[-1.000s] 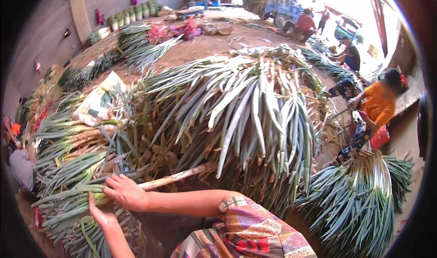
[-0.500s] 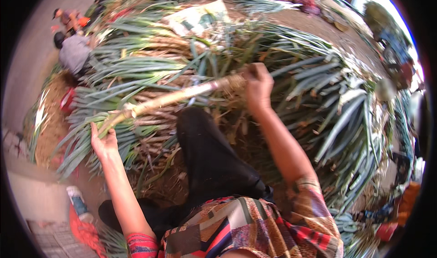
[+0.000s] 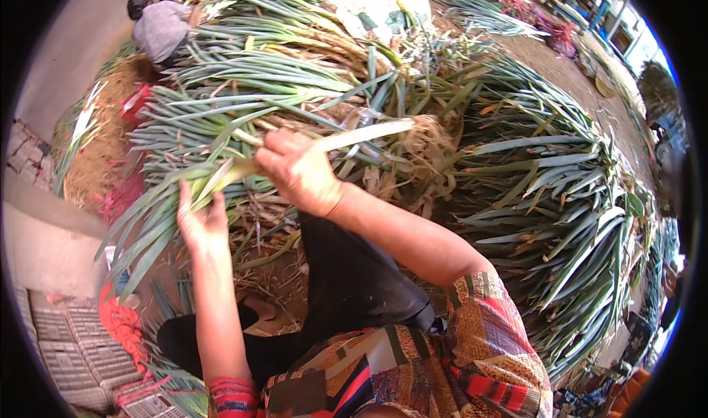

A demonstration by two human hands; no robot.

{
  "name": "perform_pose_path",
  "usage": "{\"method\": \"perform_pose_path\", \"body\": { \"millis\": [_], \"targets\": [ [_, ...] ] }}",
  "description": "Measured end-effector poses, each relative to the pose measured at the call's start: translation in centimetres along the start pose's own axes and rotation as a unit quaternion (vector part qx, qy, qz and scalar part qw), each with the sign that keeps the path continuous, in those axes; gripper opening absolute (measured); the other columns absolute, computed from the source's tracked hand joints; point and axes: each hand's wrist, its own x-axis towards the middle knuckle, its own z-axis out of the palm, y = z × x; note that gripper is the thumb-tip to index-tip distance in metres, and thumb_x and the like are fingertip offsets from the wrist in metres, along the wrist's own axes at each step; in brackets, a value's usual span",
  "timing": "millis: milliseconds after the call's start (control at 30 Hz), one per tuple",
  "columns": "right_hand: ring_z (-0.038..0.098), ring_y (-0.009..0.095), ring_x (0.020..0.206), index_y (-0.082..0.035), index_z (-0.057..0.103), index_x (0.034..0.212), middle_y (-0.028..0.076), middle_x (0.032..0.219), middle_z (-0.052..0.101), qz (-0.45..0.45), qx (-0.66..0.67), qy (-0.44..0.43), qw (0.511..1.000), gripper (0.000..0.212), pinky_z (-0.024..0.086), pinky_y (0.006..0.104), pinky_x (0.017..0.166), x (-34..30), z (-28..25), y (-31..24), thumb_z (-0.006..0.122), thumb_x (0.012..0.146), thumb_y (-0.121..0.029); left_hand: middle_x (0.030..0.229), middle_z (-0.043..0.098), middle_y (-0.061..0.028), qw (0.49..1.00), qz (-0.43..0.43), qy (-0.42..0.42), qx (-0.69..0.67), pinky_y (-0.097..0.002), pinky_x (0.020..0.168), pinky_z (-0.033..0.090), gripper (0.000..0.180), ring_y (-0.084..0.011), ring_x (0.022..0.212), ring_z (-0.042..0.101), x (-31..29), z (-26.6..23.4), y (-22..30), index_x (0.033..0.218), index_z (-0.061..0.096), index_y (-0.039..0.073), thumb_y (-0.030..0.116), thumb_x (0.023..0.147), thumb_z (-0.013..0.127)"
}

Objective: The person cleans and sorts green onions by hand, peeling away outer layers and placing them into bundles while sitting among piles of produce.

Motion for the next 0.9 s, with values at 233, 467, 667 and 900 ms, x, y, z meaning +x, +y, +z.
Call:
{"method": "perform_pose_path", "body": {
  "millis": [233,467,667,900],
  "targets": [
    [0.054,0.033,0.066,-0.003,0.048,0.07,0.012,0.068,0.052,0.262,0.156,0.02,0.952,0.019,0.044,0.0389,0.06,-0.9,1.9,2.9,0.067,0.063,-0.001,0.094,0.063,-0.0078,0.998,0.053,0.014,0.027,-0.0238,0.056,0.047,0.024,-0.0174,0.078,0.061,2.6,-3.2,2.4,0.098,0.057,0.004,0.019,0.081,0.063],
    [0.061,0.018,0.069,-0.002,0.063,0.084,0.009,0.073,0.064,0.35,-0.077,0.117,0.926,0.011,0.051,0.0294,0.064,-4.5,2.5,18.3,0.058,0.076,0.005,0.102,0.06,-0.0128,0.997,0.059,0.039,-0.016,-0.0216,0.049,0.047,0.032,-0.0265,0.088,0.06,7.8,-15.5,13.2,0.107,0.053,-0.002,0.018,0.083,0.06],
    [0.063,0.029,0.077,-0.005,0.064,0.092,0.015,0.083,0.065,0.555,-0.357,0.024,0.751,0.033,0.05,0.0386,0.069,-10.8,-11.6,33.6,0.067,0.07,-0.03,0.105,0.058,-0.0155,0.971,0.183,0.146,-0.048,-0.0292,0.063,0.054,0.033,-0.0281,0.092,0.059,2.9,-27.4,23.7,0.106,0.052,-0.004,0.018,0.083,0.06],
    [0.059,0.028,0.087,-0.001,0.059,0.094,0.015,0.093,0.061,0.326,0.007,-0.139,0.935,0.029,0.046,0.0361,0.074,-1.9,0.5,16.4,0.067,0.074,-0.021,0.103,0.06,-0.0116,0.943,0.241,0.231,-0.017,-0.0339,0.078,0.051,0.029,-0.0232,0.093,0.058,0.6,-14.7,15.8,0.104,0.053,-0.002,0.017,0.083,0.061]
  ]
}}
